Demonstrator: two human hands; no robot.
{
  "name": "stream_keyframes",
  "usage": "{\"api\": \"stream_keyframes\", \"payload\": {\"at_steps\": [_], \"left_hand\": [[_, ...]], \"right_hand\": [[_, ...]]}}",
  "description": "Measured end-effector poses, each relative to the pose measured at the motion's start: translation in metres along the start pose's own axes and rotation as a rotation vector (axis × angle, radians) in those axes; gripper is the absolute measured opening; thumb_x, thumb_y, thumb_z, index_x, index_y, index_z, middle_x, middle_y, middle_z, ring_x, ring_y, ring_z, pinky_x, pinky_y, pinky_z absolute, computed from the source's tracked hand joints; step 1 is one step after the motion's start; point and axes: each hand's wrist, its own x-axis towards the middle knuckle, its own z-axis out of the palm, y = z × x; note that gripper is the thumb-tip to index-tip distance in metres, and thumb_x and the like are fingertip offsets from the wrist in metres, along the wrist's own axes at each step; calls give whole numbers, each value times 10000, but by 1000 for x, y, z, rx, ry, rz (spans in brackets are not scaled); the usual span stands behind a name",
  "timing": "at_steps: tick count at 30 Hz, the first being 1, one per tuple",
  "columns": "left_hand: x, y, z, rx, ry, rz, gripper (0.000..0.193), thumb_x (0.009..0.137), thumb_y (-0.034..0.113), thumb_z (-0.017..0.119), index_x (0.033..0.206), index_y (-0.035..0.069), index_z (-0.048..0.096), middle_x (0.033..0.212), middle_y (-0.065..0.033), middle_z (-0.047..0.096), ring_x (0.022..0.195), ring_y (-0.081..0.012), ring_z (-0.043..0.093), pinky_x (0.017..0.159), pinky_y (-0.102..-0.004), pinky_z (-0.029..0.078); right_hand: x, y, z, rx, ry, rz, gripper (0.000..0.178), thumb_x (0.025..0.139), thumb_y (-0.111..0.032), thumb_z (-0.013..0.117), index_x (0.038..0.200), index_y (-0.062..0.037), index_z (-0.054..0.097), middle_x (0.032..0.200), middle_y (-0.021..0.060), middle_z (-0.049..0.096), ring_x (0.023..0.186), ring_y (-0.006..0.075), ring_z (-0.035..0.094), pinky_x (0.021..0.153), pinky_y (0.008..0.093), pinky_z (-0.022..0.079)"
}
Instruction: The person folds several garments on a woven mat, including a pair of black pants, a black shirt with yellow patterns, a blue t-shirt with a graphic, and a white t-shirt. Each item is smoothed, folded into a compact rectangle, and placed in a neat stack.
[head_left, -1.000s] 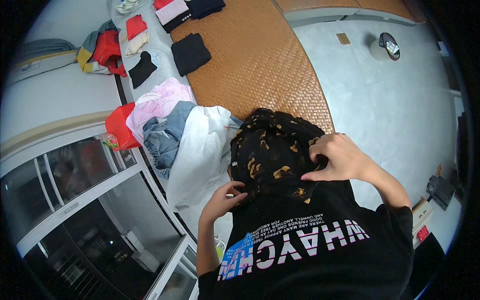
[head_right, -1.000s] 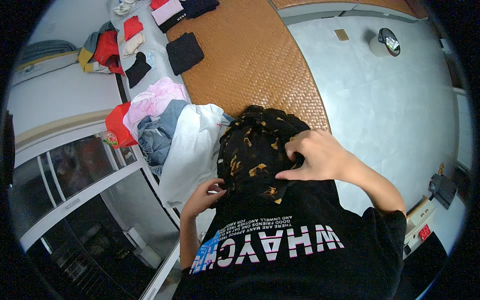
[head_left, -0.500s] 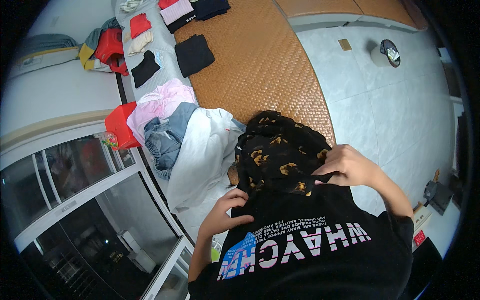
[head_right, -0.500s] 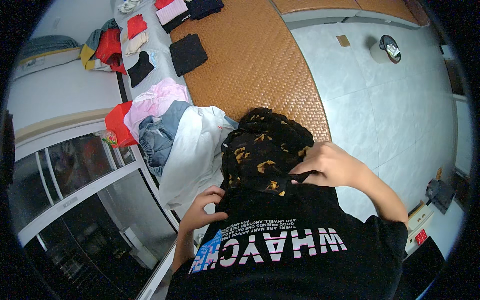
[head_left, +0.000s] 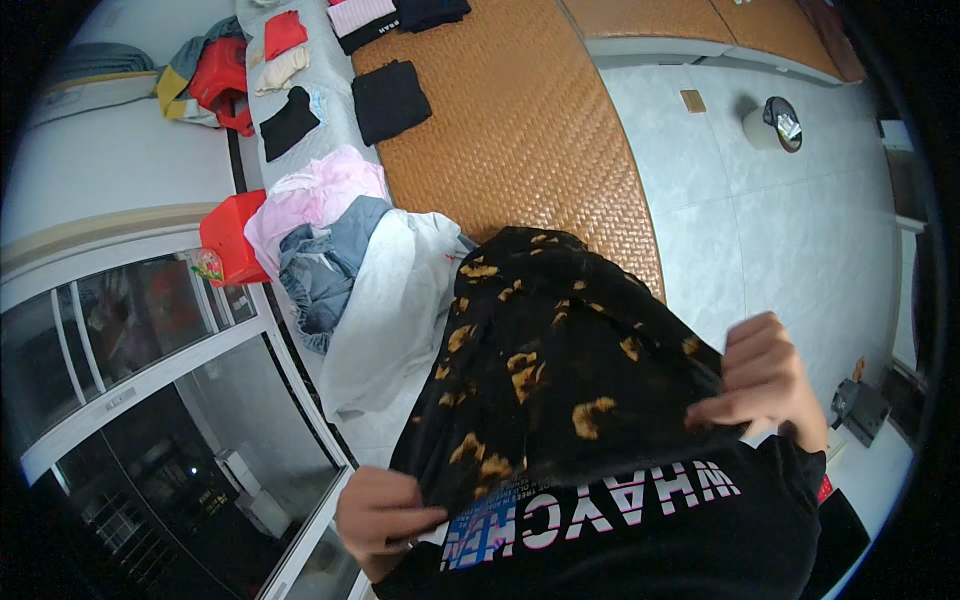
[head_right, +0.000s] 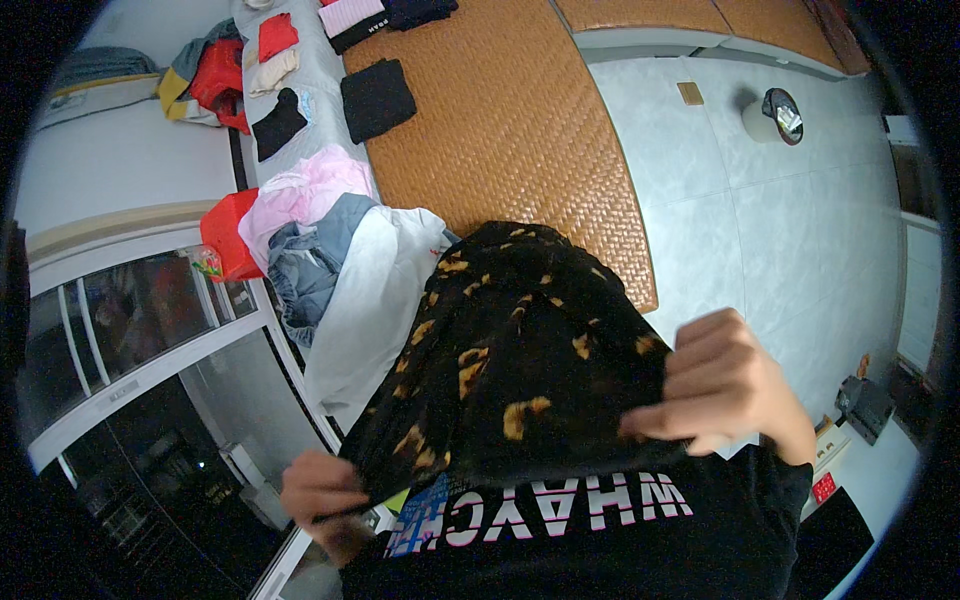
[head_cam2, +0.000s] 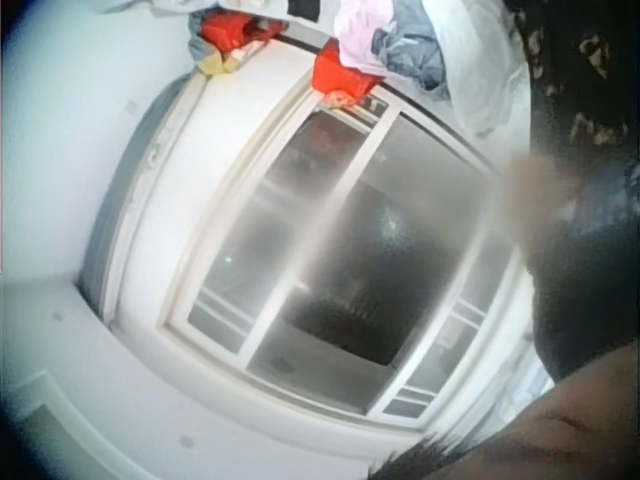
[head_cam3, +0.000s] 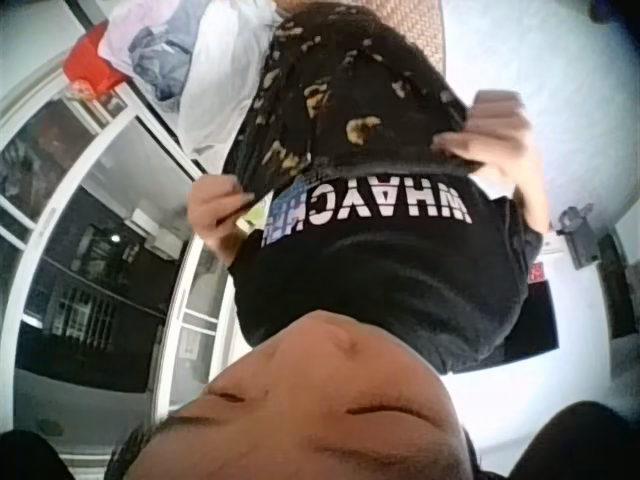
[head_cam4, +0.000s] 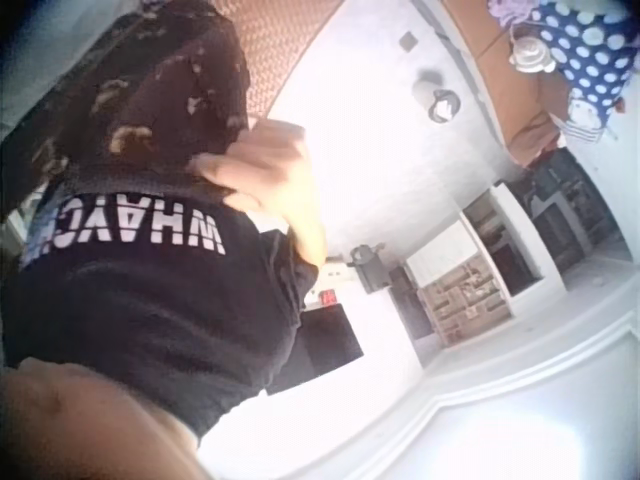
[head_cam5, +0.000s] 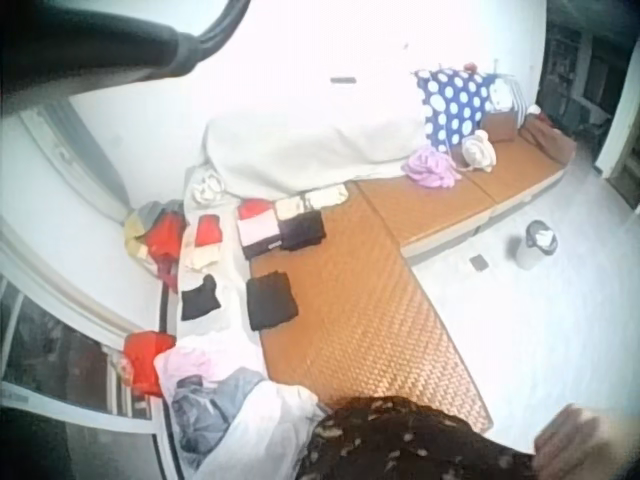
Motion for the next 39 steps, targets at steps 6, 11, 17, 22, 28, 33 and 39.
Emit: {"api": "stream_keyframes", "payload": {"at_steps": [6, 11, 17, 22, 28, 33, 39], "left_hand": [[8, 38, -10, 405, 164, 30, 124, 803, 32, 689, 918, 58, 729, 612, -60, 590, 515, -153, 602, 490, -261, 435], [96, -21, -79, 819, 390, -166, 149, 783, 39, 723, 932, 37, 722, 768, -67, 680, 639, -185, 625, 593, -278, 473], [222, -10, -143, 756, 578, -245, 212, 907, 215, 651, 1005, 32, 697, 755, -90, 570, 627, -148, 534, 554, -305, 410], [262, 35, -118, 5, 453, -74, 234, 935, 251, 620, 911, 20, 595, 714, -25, 579, 592, -99, 593, 549, -247, 530], [286, 73, -102, 356, 174, 179, 438, 772, 42, 737, 665, 94, 316, 714, 32, 369, 669, -62, 392, 583, -220, 335], [274, 110, -121, 706, 219, 171, 303, 737, -12, 595, 1006, 57, 475, 894, -33, 455, 843, -102, 473, 712, -247, 436], [257, 119, -165, 1396, 373, -55, 356, 706, -29, 431, 1036, -41, 563, 1081, -215, 613, 931, -418, 574, 894, -355, 453]], "right_hand": [[21, 6, -23, 283, -139, -173, 152, 823, -209, 721, 703, -115, 722, 424, -37, 435, 319, 104, 391, 345, 272, 217], [62, 51, -51, -73, 8, 314, 171, 858, -163, 668, 744, -43, 713, 515, 67, 510, 457, 142, 475, 469, 308, 372], [135, 40, -23, -169, 89, 79, 193, 821, -239, 710, 889, -59, 723, 651, 142, 619, 577, 244, 637, 548, 349, 487], [163, 26, -17, -97, -81, -189, 389, 795, -396, 740, 998, -65, 713, 847, 122, 691, 862, 298, 672, 792, 390, 520], [250, 77, -67, -195, 321, -241, 783, 756, -250, 784, 1414, -47, 413, 1397, 184, 472, 1264, 323, 476, 1080, 379, 352], [281, 85, -102, -440, 369, -120, 346, 711, -60, 621, 1048, -31, 692, 862, 223, 680, 816, 363, 671, 783, 404, 528], [294, 66, -135, -614, 421, -68, 217, 765, -69, 638, 971, -47, 704, 786, 173, 694, 651, 290, 670, 626, 382, 531]]}}
